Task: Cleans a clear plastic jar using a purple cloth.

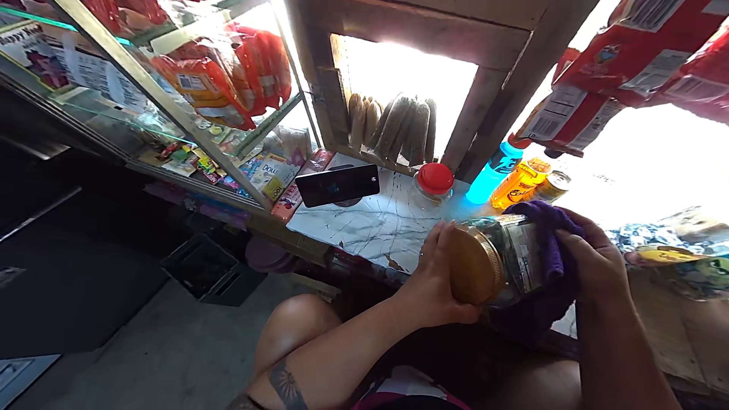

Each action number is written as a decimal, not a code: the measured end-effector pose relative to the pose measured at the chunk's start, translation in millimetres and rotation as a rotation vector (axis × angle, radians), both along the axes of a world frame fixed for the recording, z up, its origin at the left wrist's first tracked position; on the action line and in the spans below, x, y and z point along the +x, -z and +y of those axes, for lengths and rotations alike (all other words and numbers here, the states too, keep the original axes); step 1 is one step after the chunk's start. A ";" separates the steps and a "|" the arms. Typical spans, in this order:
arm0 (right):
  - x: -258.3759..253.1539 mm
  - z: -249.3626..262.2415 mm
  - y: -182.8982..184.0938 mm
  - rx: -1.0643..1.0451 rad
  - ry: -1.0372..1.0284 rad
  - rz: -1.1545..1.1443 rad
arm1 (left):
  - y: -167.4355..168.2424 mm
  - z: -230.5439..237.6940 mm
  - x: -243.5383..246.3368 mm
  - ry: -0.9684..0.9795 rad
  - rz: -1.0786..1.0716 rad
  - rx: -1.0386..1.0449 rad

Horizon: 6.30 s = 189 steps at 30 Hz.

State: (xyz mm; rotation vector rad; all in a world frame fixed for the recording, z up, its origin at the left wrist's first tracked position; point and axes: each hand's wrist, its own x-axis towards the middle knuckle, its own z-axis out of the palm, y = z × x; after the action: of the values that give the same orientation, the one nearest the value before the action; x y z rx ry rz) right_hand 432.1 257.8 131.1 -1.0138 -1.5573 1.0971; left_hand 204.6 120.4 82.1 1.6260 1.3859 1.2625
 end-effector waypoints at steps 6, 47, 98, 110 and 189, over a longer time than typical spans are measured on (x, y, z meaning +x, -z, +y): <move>-11.5 -2.9 7.0 0.078 0.014 0.025 | 2.8 -0.3 1.3 -0.092 0.046 0.013; -12.3 -21.5 5.2 0.495 -0.073 -0.451 | -5.0 -9.2 14.6 -0.052 0.278 0.213; -7.7 -10.0 -12.7 -0.011 0.132 -0.122 | 0.1 -10.2 18.4 -0.028 0.313 0.290; -3.0 -10.0 3.4 0.294 0.125 -0.433 | -1.4 -10.0 16.9 -0.039 0.306 0.252; -27.0 -39.9 11.2 0.516 -0.153 -0.528 | -2.1 -2.3 12.5 -0.131 0.131 0.033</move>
State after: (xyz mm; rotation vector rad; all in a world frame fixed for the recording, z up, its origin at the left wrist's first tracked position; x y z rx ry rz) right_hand 405.1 217.9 119.9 -0.8670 -2.2243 0.4798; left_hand 217.1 118.1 84.2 1.6892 1.5818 1.2784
